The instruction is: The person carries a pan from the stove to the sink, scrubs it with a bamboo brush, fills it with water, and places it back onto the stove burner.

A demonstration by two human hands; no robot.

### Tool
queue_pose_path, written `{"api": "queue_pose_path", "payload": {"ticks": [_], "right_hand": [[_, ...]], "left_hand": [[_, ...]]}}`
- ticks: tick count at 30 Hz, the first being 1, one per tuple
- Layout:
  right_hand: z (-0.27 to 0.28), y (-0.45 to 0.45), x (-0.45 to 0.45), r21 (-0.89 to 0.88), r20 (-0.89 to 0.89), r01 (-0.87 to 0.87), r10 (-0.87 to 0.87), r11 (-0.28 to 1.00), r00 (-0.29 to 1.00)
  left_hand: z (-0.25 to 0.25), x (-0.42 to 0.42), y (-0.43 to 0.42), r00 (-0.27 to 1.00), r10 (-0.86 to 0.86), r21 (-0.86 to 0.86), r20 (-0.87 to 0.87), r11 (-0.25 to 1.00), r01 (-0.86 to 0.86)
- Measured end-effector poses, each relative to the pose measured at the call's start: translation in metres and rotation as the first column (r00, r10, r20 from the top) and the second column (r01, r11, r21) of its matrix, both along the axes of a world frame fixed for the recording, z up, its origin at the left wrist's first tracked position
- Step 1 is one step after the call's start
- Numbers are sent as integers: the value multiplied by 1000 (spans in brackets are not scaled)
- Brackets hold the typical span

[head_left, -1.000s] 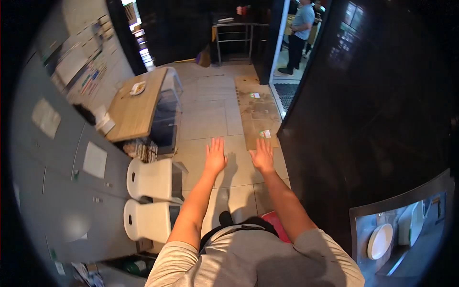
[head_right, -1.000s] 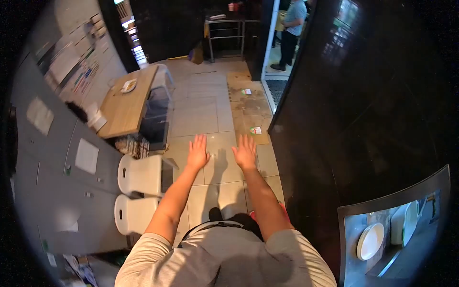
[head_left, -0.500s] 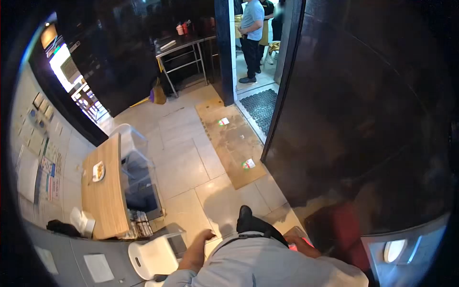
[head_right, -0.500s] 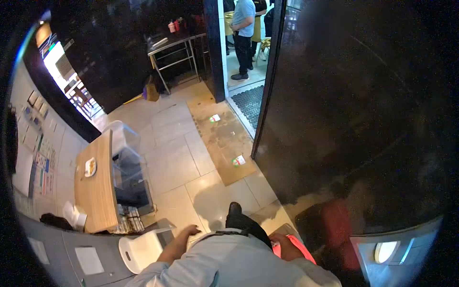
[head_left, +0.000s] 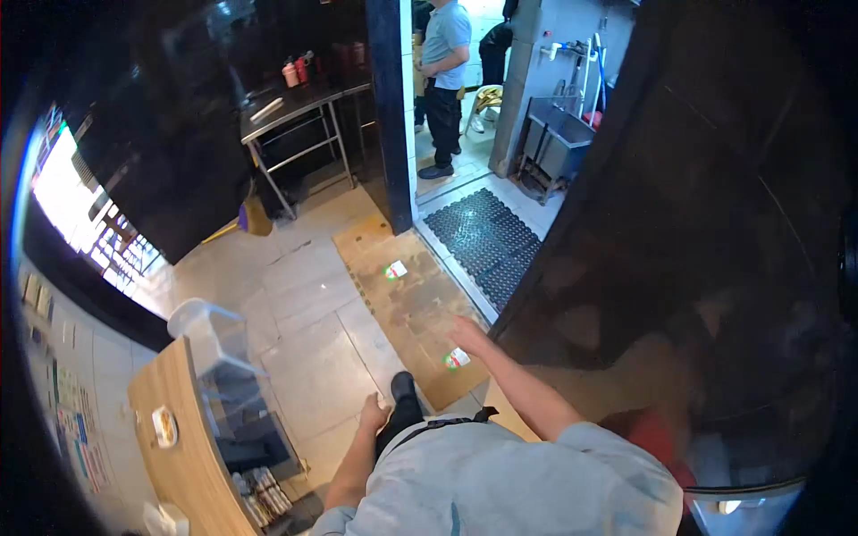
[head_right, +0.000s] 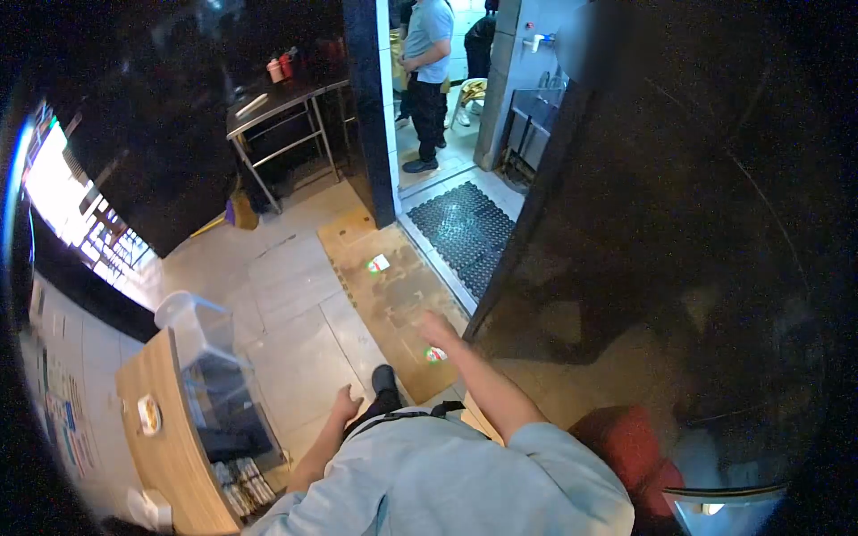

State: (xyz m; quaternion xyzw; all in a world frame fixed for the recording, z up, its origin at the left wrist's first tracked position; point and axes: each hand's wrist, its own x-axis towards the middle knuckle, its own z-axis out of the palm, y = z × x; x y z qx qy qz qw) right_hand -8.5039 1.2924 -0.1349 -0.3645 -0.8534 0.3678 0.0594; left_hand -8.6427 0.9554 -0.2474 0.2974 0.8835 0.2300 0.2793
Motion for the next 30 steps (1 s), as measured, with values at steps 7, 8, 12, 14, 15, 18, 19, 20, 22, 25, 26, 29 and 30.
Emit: {"api": "queue_pose_path", "payload": {"ticks": [7,8,12,14,15,18,19,20,22,25,26,29,30], "right_hand": [[-65,54,-41,-101,465,-232,252,967,848],[-79,55,-31,-194,416,-134,205,972,886],[-64,93,-4,-141,304,365,-311,920,901],[-68,124,-3,-126,324,439,-381,890,866],[-73,142,-4,-15,415,440,-394,898,820],[-93,183,-25,-129,361,362,-296,923,884],[-43,195,-48,-246,379,415,-307,876,873],[-76,220,-60,-175,350,343,-268,923,898],[-99,255,-77,-203,366,312,-223,928,903],[-139,345,-98,-372,421,-345,489,861,764],[-62,369,-128,-470,435,-153,378,869,817],[-69,429,-138,-232,397,45,53,972,916],[-50,458,-144,-244,395,124,-18,962,919]], "left_hand": [[43,-201,131,991,-125,-109,53,986,130],[42,-231,161,988,-141,-91,57,985,145],[66,-294,297,937,-348,143,-45,926,350],[93,-296,376,880,-474,174,-35,864,472],[120,-279,410,888,-459,58,-45,886,461],[123,-252,511,822,-541,186,-178,801,568],[121,-239,534,830,-533,196,-164,807,557],[121,-229,554,824,-556,262,-111,783,564],[118,-233,589,813,-580,315,-45,764,563],[79,-249,599,635,-709,182,307,699,692],[52,-266,598,588,-729,87,351,650,755],[-27,-321,591,505,-742,84,440,594,800],[-1,-336,605,587,-622,119,518,733,670]]}}
